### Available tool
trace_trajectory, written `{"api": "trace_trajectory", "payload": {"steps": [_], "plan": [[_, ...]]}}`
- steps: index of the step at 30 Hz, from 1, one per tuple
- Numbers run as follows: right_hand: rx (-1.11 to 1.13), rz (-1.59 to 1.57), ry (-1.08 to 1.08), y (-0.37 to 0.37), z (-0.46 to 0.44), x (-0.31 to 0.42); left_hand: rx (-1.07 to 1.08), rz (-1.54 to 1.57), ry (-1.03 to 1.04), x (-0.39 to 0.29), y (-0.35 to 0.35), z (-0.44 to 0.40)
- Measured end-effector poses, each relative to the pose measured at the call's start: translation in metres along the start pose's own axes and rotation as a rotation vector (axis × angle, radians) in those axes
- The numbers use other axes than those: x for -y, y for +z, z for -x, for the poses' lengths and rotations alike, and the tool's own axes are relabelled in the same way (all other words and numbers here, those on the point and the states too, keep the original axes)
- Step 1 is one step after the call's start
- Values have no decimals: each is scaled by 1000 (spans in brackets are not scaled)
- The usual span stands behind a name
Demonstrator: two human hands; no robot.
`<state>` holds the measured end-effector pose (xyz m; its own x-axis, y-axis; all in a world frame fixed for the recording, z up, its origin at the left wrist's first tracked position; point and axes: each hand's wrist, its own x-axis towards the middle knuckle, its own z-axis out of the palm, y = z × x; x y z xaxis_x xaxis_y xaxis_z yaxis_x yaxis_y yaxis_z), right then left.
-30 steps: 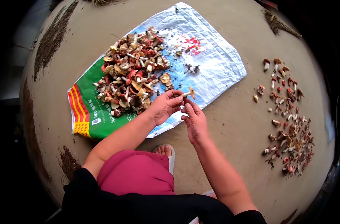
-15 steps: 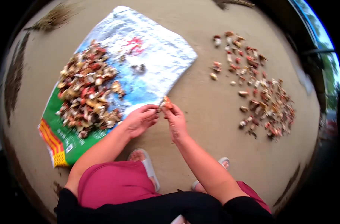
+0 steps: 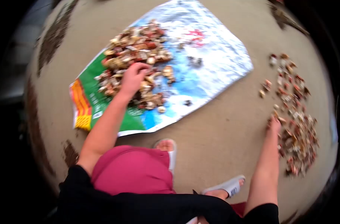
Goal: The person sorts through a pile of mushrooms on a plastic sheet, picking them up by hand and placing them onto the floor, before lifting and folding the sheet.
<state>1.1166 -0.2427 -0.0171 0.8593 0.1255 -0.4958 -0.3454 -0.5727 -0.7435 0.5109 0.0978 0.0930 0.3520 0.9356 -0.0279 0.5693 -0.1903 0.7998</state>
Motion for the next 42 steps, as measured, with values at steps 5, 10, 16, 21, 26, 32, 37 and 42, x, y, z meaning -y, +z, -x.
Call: {"api": "trace_trajectory", "payload": {"steps": [5,10,16,21,26,32,37,42], "plan": [[-126,300,-255,4,22,-5,133,-279,-79,-27,-7,21],[78,209,-614,57,152,-26,152,-958,325,-21,15,22],[576,127,-622,132,288,-22,165,-1130,250,-33,27,7],[743,224,-708,157,335,10,186,-1169,118,-29,44,0],[803,226,-782,169,337,17,5,-1311,115,0,65,-7],[794,162,-709,179,329,18,32,-1008,251,-41,48,4],[1170,-291,251,190,344,61,-81,-495,822,-98,62,32],[1189,-555,354,187,340,58,44,-351,969,-111,87,46]]}}
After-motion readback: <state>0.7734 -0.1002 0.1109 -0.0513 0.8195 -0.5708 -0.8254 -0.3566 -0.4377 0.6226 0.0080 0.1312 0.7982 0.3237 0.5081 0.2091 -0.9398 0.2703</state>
